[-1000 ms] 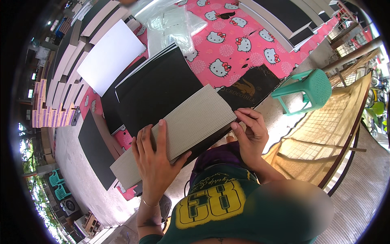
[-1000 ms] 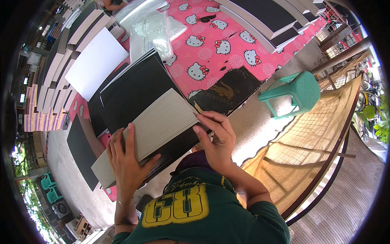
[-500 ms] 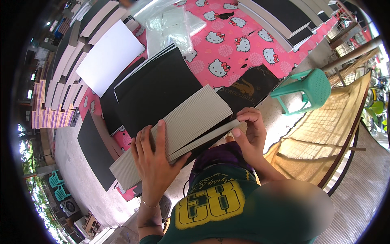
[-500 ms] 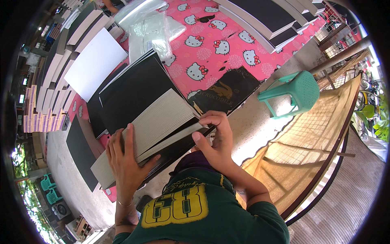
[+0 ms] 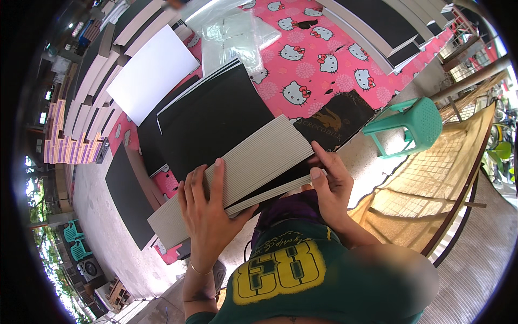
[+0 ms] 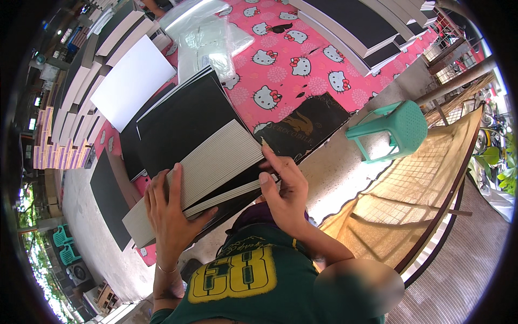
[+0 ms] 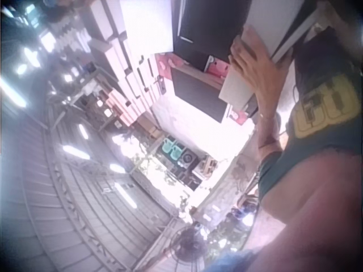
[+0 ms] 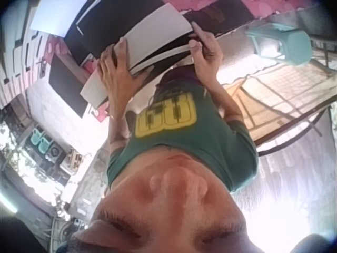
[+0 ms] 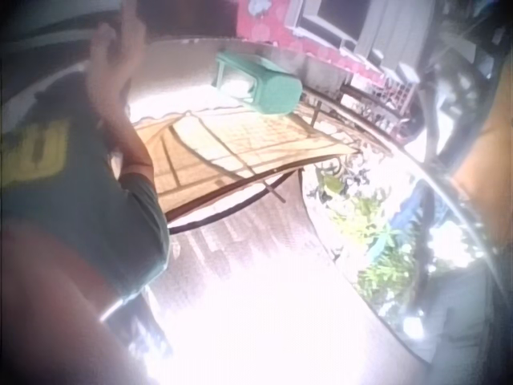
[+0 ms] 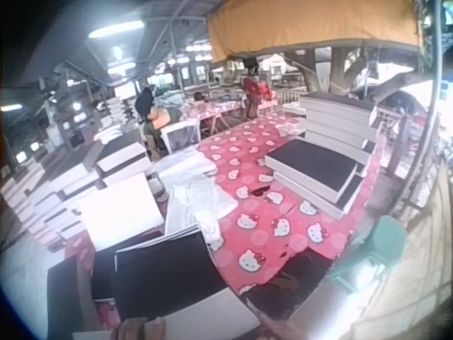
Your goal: The person moves illustration boards from a pallet and stacks them onto a table alongside other stacks.
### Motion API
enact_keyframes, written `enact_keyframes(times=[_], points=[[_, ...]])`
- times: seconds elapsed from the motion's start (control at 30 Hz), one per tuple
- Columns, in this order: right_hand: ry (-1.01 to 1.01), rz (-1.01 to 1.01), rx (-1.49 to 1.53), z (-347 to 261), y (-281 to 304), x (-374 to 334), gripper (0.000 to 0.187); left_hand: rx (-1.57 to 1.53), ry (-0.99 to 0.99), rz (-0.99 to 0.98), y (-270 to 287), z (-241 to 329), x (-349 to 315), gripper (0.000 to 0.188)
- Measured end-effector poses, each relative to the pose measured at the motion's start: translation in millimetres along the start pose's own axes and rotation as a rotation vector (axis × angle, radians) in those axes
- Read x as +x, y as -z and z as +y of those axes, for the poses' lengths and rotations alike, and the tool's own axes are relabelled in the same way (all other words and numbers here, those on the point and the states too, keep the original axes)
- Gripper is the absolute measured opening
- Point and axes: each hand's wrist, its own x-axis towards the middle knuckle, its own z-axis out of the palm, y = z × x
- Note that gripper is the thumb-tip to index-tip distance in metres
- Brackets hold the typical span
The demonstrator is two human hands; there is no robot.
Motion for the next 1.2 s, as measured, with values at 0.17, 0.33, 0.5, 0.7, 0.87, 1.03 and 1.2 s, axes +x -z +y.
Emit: enact_keyframes(times=[0.17,0.33,0.5,0.7,0.87,1.03,1.2], points=[[-0.021,0.005,0.028,-2.0,0.1,-1.3,0.041,0.001,0.007,0.000,-0.3,0.6,-0.7,0.105],[0.039,0.072,0.072,8.8,-1.8,-2.4,0.031,0.002,0.008,0.003,-0.7,1.6,0.1,0.105],[0.099,0.050,0.101,11.0,-1.0,6.9,0.027,0.004,0.008,0.004,0.2,2.2,0.5,0.105],[-0.025,0.020,0.104,3.8,-3.8,7.4,0.044,-0.014,0.008,0.004,0.8,1.7,-0.1,0.103],[-0.003,-0.034,0.008,2.7,0.0,10.0,0.039,-0.036,0.005,0.013,-1.4,0.2,-0.5,0.100],[-0.004,-0.019,0.034,0.9,-1.9,10.0,0.039,-0.016,0.014,0.002,-0.6,1.1,-0.9,0.103],[0.033,0.014,0.025,6.9,-2.7,8.4,0.035,-0.004,0.014,0.000,0.3,0.7,-0.9,0.104]])
